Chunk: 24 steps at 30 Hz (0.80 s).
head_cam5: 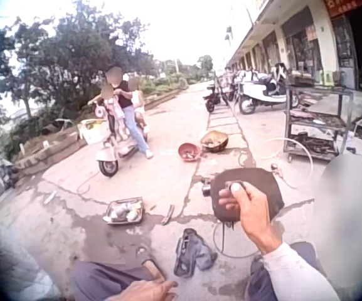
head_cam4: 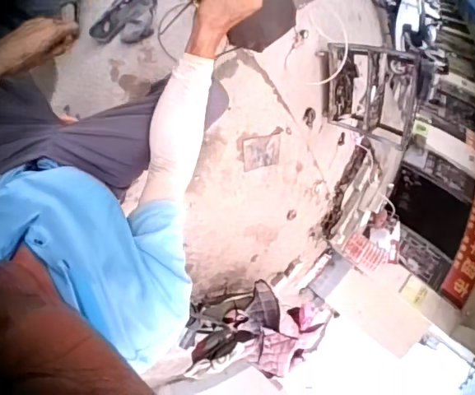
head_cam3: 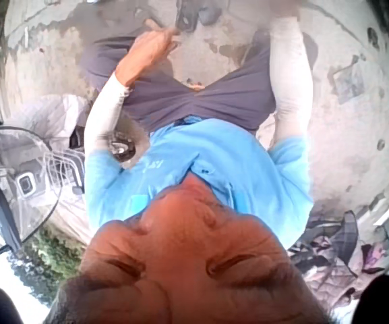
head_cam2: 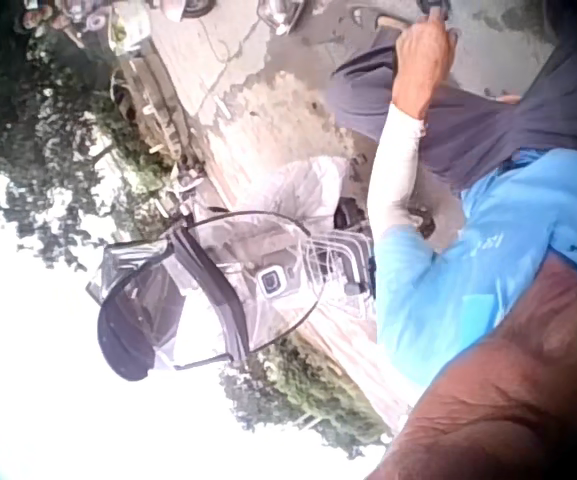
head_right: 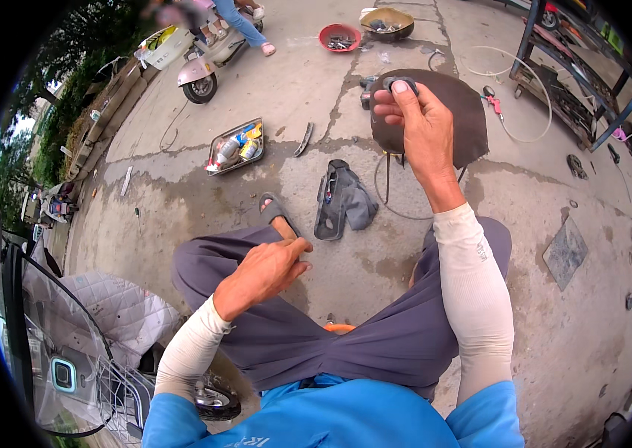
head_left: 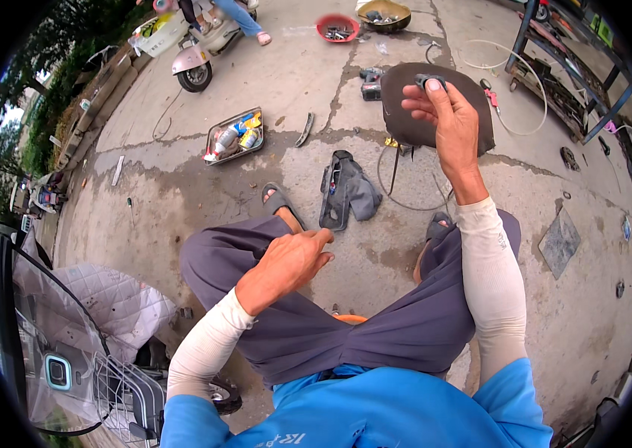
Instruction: The person sits on a small stool and cleans a black plastic part with a cloth. They then apply glue from a tube to the part and insert a small plastic piece into a hole, pressing it into place.
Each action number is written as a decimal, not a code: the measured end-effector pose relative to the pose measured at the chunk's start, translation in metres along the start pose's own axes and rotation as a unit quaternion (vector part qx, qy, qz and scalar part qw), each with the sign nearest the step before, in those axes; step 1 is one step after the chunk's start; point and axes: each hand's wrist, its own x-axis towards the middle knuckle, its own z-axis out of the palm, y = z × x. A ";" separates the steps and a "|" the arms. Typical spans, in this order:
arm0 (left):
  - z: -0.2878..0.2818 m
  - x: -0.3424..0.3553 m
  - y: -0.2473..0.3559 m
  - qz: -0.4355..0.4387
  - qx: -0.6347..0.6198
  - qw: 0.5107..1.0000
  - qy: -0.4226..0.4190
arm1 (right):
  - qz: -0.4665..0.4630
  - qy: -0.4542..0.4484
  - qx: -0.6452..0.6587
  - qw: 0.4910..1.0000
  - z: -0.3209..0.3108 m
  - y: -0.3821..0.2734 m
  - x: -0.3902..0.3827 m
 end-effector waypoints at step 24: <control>0.240 0.264 -0.137 0.104 -0.033 0.993 -0.040 | 0.108 0.029 -0.044 0.993 0.001 0.006 0.007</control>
